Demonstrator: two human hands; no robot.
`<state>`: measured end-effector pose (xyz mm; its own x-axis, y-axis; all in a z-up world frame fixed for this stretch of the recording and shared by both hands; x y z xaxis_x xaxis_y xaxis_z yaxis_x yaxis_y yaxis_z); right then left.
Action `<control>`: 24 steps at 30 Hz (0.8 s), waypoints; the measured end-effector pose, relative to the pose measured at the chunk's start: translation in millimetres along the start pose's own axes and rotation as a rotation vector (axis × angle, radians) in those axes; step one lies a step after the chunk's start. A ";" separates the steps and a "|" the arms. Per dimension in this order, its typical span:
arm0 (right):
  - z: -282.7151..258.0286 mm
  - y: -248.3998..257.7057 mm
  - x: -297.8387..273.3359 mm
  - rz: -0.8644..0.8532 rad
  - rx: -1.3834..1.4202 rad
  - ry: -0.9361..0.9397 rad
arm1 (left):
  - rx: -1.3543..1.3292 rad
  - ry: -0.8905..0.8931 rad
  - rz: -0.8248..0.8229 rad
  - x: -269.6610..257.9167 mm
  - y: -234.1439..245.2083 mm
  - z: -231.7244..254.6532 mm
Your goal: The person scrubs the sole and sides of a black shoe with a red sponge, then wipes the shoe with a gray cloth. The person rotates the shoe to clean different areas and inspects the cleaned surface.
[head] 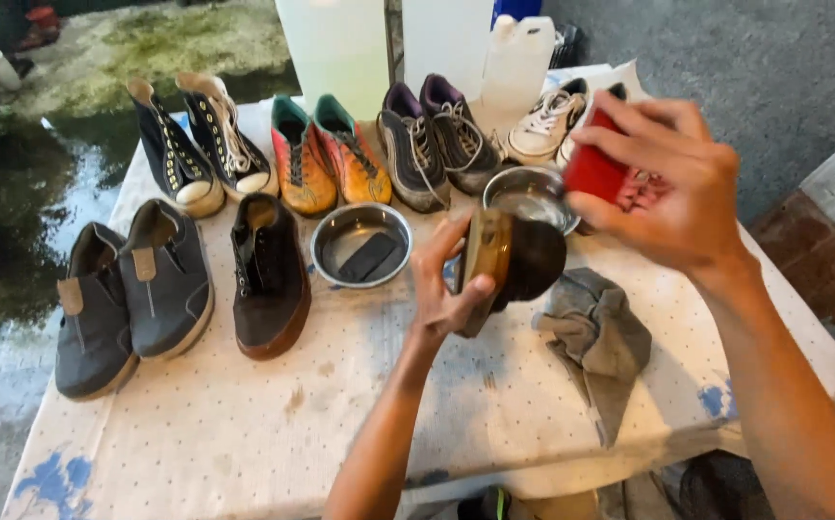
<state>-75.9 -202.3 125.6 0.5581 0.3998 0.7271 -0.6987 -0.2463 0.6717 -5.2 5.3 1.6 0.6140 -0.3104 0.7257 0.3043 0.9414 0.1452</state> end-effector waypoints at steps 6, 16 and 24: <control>-45.4 -6.1 -2.8 -0.131 0.311 0.058 | 0.011 -0.101 0.003 -12.7 2.5 8.4; -49.0 -4.2 -10.4 -0.195 0.313 -0.088 | -0.004 -0.281 0.009 -33.2 8.3 20.4; -74.9 9.1 -10.9 -0.229 0.527 -0.065 | -0.011 -0.295 0.029 -34.7 10.7 20.6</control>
<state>-121.8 -142.7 113.2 0.7067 0.4441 0.5508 -0.2490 -0.5726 0.7811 -38.2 28.9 -8.1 0.3848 -0.2305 0.8938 0.2992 0.9472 0.1155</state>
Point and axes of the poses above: each hand's wrist, its own x-axis towards the middle knuckle, its own y-axis out of the back of the hand, z = x × y, the point moved 3 cm from there along x, towards the middle knuckle, and after that the axes turned 6 degrees about -z, right-handed, at the moved point
